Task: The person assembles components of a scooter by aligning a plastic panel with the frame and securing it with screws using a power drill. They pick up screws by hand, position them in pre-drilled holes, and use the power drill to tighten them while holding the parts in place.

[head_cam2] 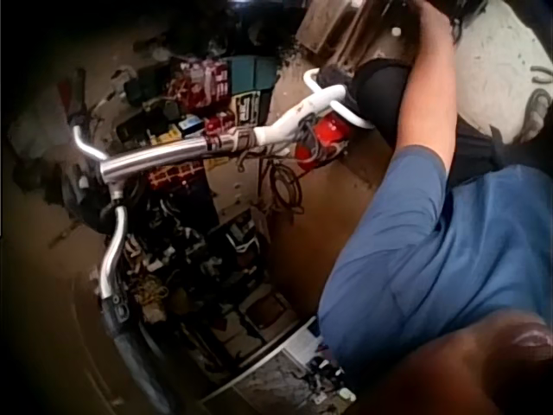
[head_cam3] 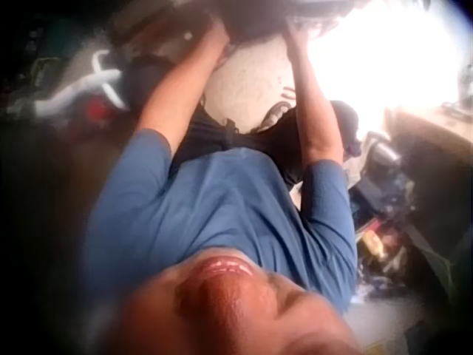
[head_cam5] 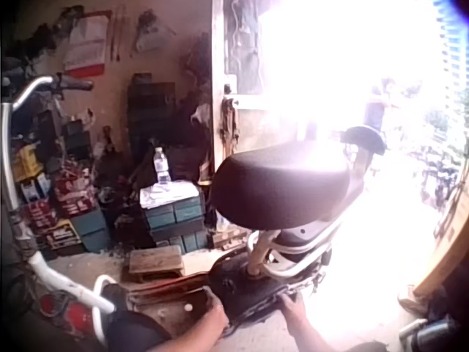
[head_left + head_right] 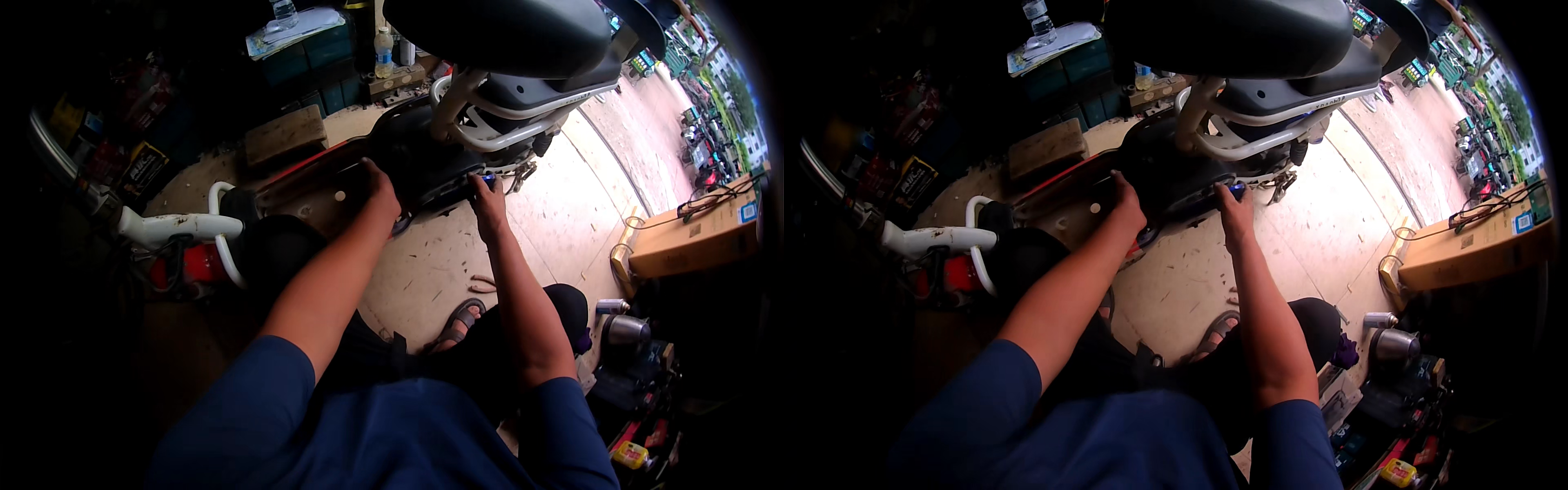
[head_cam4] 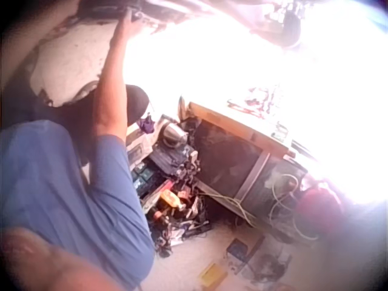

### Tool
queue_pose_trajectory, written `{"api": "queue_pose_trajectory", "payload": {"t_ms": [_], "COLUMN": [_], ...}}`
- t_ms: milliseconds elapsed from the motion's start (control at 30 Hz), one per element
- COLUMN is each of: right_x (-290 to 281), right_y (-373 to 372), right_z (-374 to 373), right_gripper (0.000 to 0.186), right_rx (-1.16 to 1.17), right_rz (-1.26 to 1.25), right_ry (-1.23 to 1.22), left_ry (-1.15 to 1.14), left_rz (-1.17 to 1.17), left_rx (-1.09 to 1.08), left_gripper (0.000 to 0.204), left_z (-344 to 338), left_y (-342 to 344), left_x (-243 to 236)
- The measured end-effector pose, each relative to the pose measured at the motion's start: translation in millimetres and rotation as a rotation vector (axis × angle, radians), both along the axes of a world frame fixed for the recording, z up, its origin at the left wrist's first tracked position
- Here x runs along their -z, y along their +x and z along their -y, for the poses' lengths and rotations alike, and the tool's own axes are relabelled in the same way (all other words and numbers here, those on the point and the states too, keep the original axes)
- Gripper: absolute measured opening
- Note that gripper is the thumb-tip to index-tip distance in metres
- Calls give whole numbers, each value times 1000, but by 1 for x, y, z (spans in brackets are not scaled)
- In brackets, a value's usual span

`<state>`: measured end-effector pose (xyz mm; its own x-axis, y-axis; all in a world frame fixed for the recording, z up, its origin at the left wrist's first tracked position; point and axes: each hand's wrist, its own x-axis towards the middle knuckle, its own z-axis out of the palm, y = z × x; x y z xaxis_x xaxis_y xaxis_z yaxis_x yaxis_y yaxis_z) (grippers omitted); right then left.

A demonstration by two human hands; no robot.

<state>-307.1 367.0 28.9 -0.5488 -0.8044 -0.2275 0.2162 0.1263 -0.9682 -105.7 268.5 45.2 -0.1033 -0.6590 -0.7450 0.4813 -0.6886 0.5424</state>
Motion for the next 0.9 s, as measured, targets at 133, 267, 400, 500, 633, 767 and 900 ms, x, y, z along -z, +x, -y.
{"api": "queue_pose_trajectory", "payload": {"t_ms": [133, 267, 400, 500, 633, 767, 900], "right_x": [-6, -5, -8, -5, -17, -29, -17], "right_y": [21, 5, 19, 10, 13, 30, 17], "right_z": [6, -4, 0, -6, -8, -1, -5], "right_gripper": [48, 67, 53, 55, 57, 61, 73], "right_rx": [-22, -40, -23, -23, -77, -68, 43], "right_rz": [24, 71, 72, 70, 70, 129, -31], "right_ry": [-30, -7, 2, -3, 2, 41, 42], "left_ry": [-41, 26, 28, 90, 144, -43, -38], "left_rz": [288, 326, 357, 337, 262, 307, 490], "left_rx": [-214, -174, -152, -117, -130, -135, 308], "left_gripper": [86, 82, 82, 83, 85, 84, 91], "left_z": [35, 21, 27, 11, 0, 13, -17], "left_y": [-3, -23, -11, -20, -15, 2, 10], "left_x": [74, 77, 74, 40, -4, 41, -4]}}
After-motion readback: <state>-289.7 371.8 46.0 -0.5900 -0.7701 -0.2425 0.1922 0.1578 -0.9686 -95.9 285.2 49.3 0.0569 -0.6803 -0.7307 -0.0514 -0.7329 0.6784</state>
